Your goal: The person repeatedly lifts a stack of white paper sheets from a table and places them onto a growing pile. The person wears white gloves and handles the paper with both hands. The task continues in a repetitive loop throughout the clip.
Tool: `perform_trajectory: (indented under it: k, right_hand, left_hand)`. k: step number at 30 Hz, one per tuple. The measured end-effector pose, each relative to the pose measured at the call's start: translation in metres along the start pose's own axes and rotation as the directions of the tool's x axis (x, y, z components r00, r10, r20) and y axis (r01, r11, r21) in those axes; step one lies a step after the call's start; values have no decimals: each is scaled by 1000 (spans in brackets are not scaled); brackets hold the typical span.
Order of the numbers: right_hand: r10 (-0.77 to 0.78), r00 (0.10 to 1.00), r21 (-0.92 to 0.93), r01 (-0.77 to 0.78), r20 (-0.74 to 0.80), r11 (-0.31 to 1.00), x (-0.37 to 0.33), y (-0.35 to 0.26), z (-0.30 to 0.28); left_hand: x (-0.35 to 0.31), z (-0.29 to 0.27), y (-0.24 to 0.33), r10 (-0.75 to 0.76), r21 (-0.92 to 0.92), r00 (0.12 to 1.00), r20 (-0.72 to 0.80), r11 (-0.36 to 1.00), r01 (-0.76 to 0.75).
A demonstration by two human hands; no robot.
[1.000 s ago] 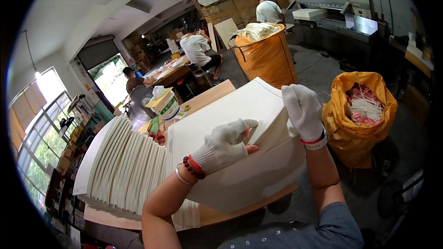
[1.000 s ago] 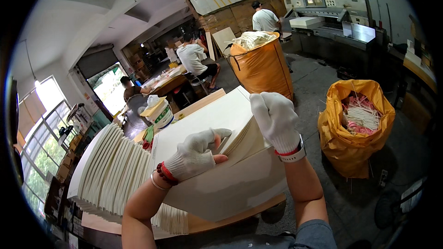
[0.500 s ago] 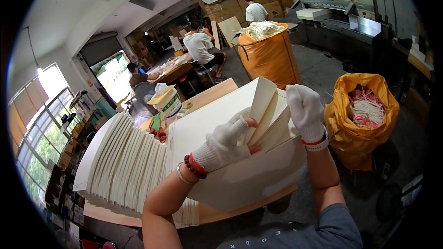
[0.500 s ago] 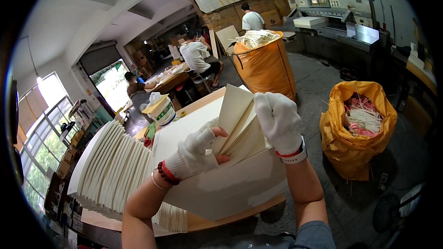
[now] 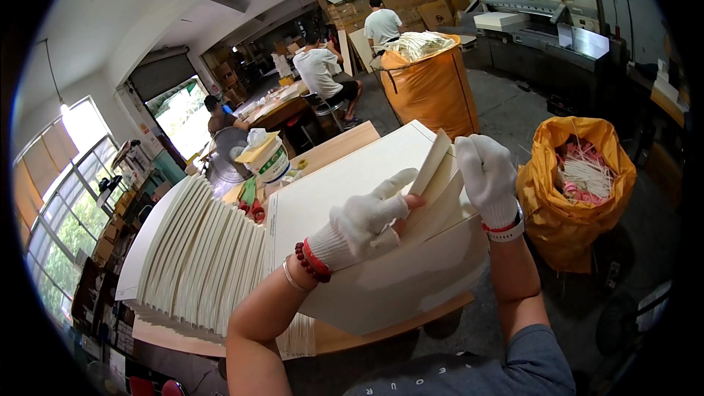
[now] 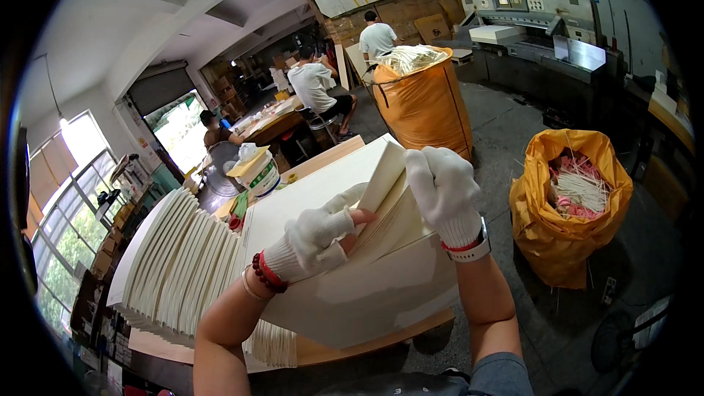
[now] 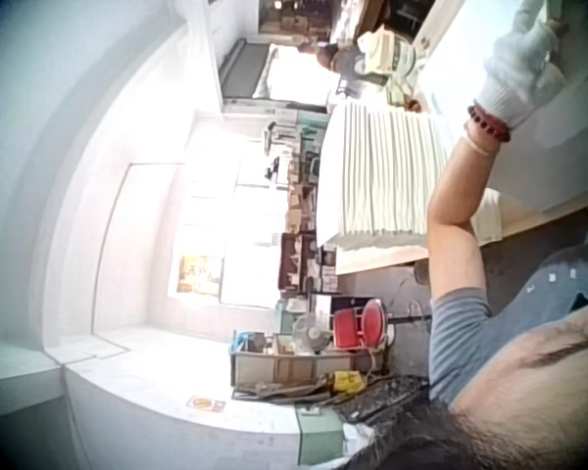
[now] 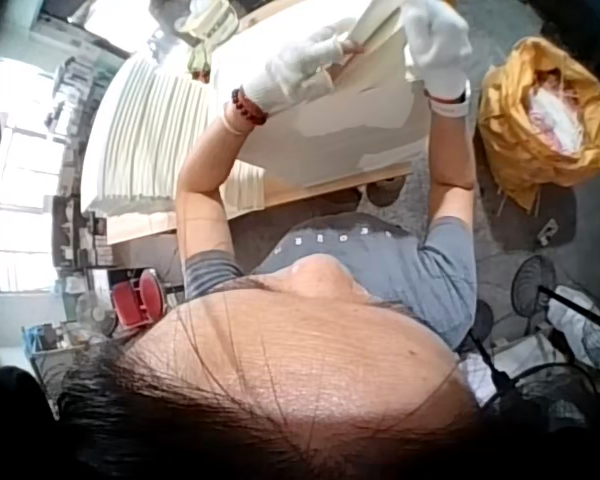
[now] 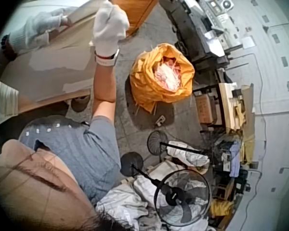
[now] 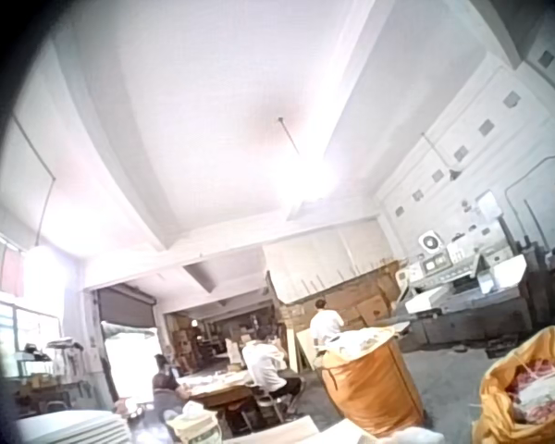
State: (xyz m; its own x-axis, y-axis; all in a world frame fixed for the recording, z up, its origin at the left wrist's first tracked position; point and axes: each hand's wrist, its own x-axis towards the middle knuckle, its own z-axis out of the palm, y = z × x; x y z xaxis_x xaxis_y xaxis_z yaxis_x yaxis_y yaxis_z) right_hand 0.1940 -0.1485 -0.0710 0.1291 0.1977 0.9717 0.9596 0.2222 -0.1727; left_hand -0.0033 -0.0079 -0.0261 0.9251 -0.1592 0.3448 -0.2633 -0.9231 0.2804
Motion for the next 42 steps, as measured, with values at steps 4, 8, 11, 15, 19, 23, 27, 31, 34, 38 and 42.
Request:
perform_trajectory:
  k: [4,8,11,15,19,23,27,31,34,38,42]
  right_hand:
    - [-65,997,-64,62,-39,996,0,2,1]
    - [-80,996,-39,78,-49,996,-1,3,1]
    - [-20,999,63,22,-35,998,-1,4,1]
    - [-78,997,-47,77,-24,996,-1,0,1]
    - [-90,995,-60,87,-37,994,-1,1,1]
    - [-68,997,-16,68,-38,998,-1,1,1]
    - [-255,963,-238,230,-84,944,-4,7,4]
    - [-242,967,-118,232,-80,965,-6,9,4]
    - [-280,957,-141,267,-74,953,-5,10,3]
    - [-281,956,-128,269,-88,955,-4,10,4]
    - [-203,978,-84,198,-56,977,-2,5,-1]
  left_hand:
    - [1,4,11,-95,-8,991,-96,995,94]
    - [0,5,3,-61,-14,992,-115,998,60]
    - [-1,6,-1,5,41,990,-142,999,1]
    - [2,5,2,-63,46,998,-23,997,64]
    - [3,-3,9,-184,-69,977,113,979,192]
    - [1,4,8,-41,-14,994,-105,999,40]
    - [1,2,7,-75,-5,993,-96,997,75]
    - [2,8,3,45,-31,981,-191,998,-52]
    - [3,5,10,-45,50,994,-98,998,50]
    - [6,4,7,-131,90,990,-46,987,134]
    - [8,-8,23,-221,3,975,-4,975,221]
